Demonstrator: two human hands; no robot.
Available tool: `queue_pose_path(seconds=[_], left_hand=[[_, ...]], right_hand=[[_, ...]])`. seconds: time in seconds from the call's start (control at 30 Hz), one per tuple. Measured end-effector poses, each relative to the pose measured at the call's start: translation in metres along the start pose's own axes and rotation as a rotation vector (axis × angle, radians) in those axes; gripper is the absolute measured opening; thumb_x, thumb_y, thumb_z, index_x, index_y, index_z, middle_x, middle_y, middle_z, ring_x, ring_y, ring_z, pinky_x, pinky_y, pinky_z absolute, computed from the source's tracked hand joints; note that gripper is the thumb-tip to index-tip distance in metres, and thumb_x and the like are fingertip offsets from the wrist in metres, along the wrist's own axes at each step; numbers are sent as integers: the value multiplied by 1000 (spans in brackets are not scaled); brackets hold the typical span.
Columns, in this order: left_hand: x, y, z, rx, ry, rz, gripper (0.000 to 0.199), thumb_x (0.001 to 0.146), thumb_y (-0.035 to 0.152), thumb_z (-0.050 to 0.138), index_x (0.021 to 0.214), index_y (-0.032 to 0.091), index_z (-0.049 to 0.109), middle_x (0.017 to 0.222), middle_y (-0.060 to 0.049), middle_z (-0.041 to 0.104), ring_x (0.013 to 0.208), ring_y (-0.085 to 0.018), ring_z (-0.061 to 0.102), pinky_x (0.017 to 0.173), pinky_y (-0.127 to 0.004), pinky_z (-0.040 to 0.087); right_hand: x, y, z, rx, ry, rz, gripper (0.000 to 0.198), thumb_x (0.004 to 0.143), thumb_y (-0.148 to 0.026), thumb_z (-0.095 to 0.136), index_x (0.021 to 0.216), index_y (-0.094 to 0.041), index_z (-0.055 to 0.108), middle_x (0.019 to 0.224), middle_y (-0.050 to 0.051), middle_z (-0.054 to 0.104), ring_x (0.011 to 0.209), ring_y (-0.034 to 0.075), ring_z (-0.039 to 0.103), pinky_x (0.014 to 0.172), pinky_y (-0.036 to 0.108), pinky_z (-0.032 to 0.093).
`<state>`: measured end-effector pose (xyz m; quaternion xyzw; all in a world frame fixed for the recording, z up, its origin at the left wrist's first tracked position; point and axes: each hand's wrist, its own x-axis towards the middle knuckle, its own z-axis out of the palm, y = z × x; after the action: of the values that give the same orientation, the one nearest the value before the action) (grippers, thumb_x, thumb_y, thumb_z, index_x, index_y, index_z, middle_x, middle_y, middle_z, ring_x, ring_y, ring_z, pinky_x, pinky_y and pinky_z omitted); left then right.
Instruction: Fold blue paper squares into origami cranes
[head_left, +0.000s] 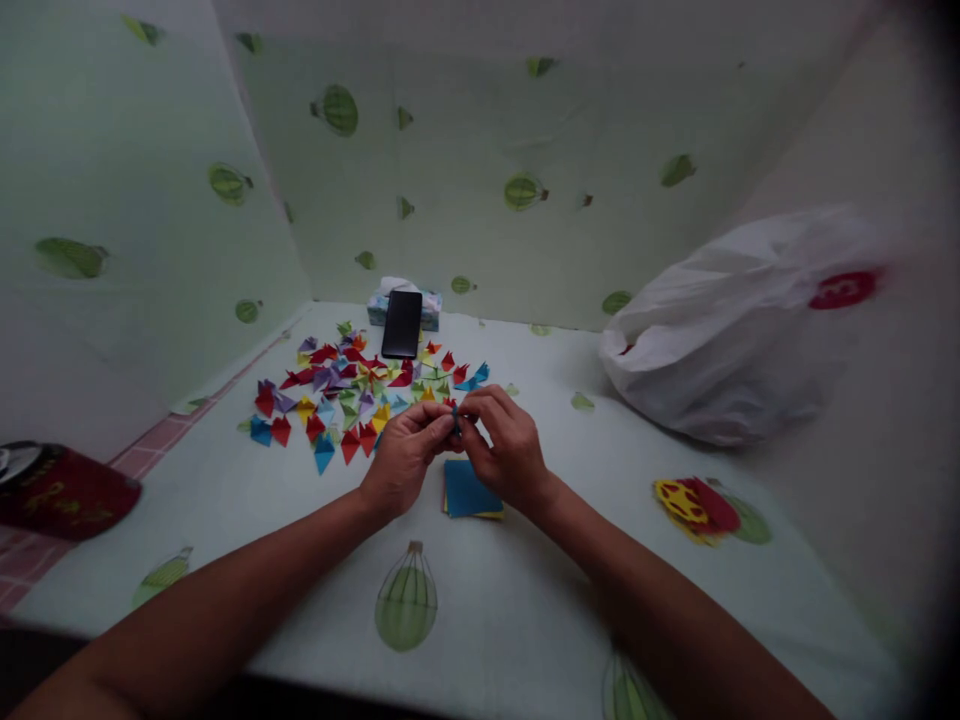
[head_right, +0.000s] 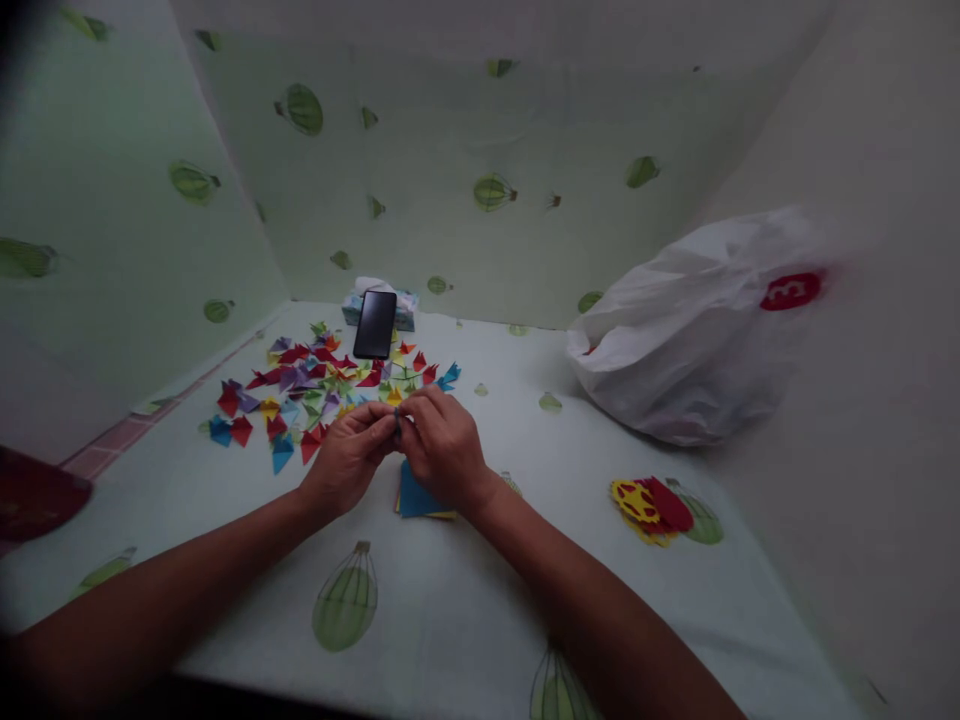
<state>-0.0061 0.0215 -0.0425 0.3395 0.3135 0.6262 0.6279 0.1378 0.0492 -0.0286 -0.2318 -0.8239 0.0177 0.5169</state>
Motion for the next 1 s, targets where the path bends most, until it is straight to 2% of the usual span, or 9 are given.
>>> queue_pose_path(seconds=[0.37, 0.7, 0.87, 1.0], left_hand=[[1, -5, -5, 61, -67, -27, 26, 69, 31, 87, 79, 14, 70, 67, 1, 68, 60, -9, 62, 63, -21, 52], [2, -1, -3, 34, -9, -32, 29, 65, 31, 88, 78, 13, 69, 69, 0, 67, 59, -10, 62, 63, -24, 53], [2, 1, -2, 44, -4, -28, 30, 63, 32, 90, 75, 13, 69, 68, 1, 66, 57, -9, 61, 61, -22, 51], [1, 2, -1, 66, -12, -15, 30, 64, 32, 89, 77, 13, 69, 66, 1, 66, 57, -9, 61, 60, -22, 50]], right_hand=[[3, 7, -8, 89, -87, 19, 13, 81, -10, 52, 85, -21, 49, 90, 10, 62, 86, 24, 60, 74, 40, 49], [-3, 5, 2, -77, -5, -33, 15, 91, -9, 50, 83, -21, 54, 88, 9, 65, 83, 22, 61, 74, 37, 51], [-1, 5, 0, -28, -33, -24, 14, 93, -9, 49, 88, -21, 56, 89, 9, 64, 86, 22, 61, 76, 37, 53], [5, 7, -7, 110, -98, 47, 12, 88, -8, 53, 90, -20, 55, 90, 9, 62, 89, 23, 61, 78, 38, 52]])
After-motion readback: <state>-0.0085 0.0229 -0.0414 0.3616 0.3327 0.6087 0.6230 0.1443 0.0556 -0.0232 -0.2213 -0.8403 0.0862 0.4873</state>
